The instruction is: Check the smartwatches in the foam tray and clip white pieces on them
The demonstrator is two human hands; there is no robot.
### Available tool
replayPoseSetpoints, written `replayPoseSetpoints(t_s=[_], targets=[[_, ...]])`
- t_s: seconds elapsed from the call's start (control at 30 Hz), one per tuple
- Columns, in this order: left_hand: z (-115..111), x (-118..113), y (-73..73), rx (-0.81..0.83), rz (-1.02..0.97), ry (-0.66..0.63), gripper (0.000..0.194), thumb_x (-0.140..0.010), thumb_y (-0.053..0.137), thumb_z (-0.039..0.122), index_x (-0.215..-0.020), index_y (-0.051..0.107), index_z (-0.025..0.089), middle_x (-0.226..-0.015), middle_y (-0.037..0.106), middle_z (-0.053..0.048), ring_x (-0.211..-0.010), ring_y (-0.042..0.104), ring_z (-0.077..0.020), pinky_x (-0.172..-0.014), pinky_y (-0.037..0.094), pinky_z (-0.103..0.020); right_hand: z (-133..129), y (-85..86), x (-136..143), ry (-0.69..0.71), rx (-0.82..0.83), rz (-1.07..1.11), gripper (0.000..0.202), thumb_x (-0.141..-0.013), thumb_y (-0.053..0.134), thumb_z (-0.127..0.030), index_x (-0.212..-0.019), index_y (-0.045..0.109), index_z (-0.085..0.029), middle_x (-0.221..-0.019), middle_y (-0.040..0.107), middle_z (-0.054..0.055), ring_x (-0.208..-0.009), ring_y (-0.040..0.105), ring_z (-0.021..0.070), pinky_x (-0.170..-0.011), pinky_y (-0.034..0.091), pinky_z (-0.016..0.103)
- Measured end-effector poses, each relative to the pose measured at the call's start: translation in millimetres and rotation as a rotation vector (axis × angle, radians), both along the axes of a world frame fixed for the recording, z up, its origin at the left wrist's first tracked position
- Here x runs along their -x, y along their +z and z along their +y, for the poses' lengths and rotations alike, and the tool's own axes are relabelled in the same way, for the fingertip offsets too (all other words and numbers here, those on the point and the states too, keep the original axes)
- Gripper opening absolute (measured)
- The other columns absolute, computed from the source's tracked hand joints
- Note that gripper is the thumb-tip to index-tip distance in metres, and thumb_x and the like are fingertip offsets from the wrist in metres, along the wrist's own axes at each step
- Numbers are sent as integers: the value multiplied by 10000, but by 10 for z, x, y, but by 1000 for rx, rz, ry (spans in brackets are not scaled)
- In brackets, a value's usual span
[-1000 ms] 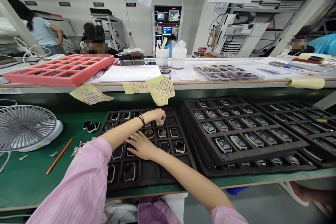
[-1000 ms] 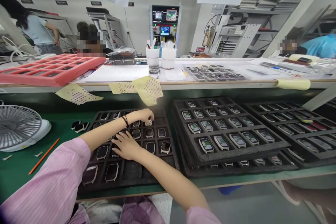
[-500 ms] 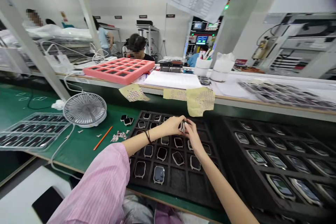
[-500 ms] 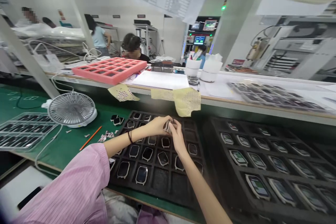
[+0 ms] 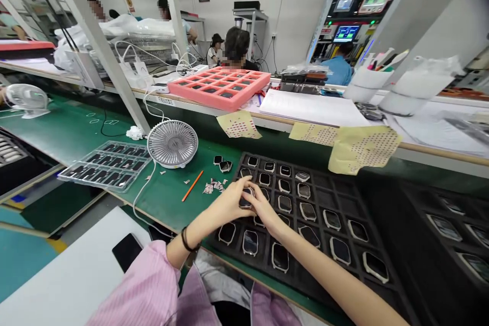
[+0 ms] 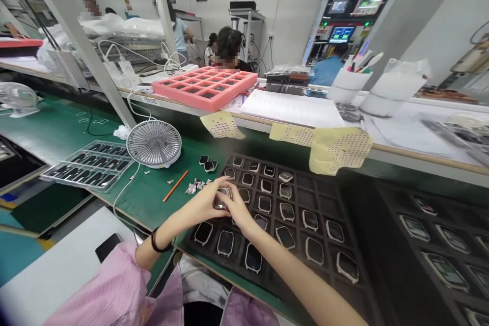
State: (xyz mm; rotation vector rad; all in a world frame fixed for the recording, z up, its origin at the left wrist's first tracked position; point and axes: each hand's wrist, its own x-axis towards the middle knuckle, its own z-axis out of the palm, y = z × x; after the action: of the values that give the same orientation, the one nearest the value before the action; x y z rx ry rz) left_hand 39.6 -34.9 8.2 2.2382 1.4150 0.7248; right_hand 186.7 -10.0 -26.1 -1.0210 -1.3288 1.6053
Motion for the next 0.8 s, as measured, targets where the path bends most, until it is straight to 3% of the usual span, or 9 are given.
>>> replayPoseSetpoints(t_s=[0.03,0.1,0.17,0.23,0.37,0.5,0.63,0.8], targets=[[16,175,-24,7,-24,-15,750,-749,718,258,-1371,304,190,-1337,507,-146,-1210,515,-260,-974,467,-379,17,7,16,22,70,52,428,-769,598,-395,-1158,523,-234,-1036,655,49,-922,649,228,-787,540,375],[70,526,-90,-52,54,70,474,-867,594,346,-1284,420,202,-1290,531,-112,-1174,531,-240,-973,457,-381,63,29,8,63,191,157,445,-784,580,-380,-1195,502,-228,-890,665,33,-698,648,190,-635,538,335],[142,802,-191,-102,286,134,207,-931,488,313,-1097,556,208,-1141,600,-72,-1055,573,-230,-945,450,-399,114,47,-17,84,256,245,427,-798,557,-361,-1194,502,-211,-790,659,22,-595,615,171,-583,518,321],[217,940,-315,-108,380,137,170,-943,468,280,-1018,598,201,-1079,615,-60,-979,583,-219,-882,459,-377,153,53,-22,93,309,314,396,-806,539,-345,-1170,518,-193,-766,665,36,-588,613,179,-565,506,322],[340,872,-534,-132,450,95,179,-940,494,282,-975,631,173,-1040,627,-67,-942,564,-223,-803,430,-351,177,42,46,104,422,420,380,-813,521,-304,-1155,528,-138,-751,686,83,-579,616,201,-545,482,323],[409,745,-643,-184,512,67,211,-948,464,201,-867,643,125,-904,645,-99,-877,560,-238,-744,387,-356,173,59,106,110,479,478,381,-845,466,-290,-1173,525,-105,-762,697,115,-571,616,209,-537,459,318],[398,765,-588,-261,511,26,230,-947,447,149,-825,641,123,-853,652,-101,-807,569,-214,-720,369,-348,175,108,99,131,517,505,368,-867,439,-299,-1166,533,-106,-771,700,122,-578,618,209,-546,444,310],[224,751,-245,-481,303,-12,213,-974,424,192,-969,636,172,-974,691,-62,-855,608,-153,-770,373,-316,163,178,70,174,551,550,372,-870,445,-327,-1147,547,-101,-803,696,123,-582,611,206,-548,422,306]])
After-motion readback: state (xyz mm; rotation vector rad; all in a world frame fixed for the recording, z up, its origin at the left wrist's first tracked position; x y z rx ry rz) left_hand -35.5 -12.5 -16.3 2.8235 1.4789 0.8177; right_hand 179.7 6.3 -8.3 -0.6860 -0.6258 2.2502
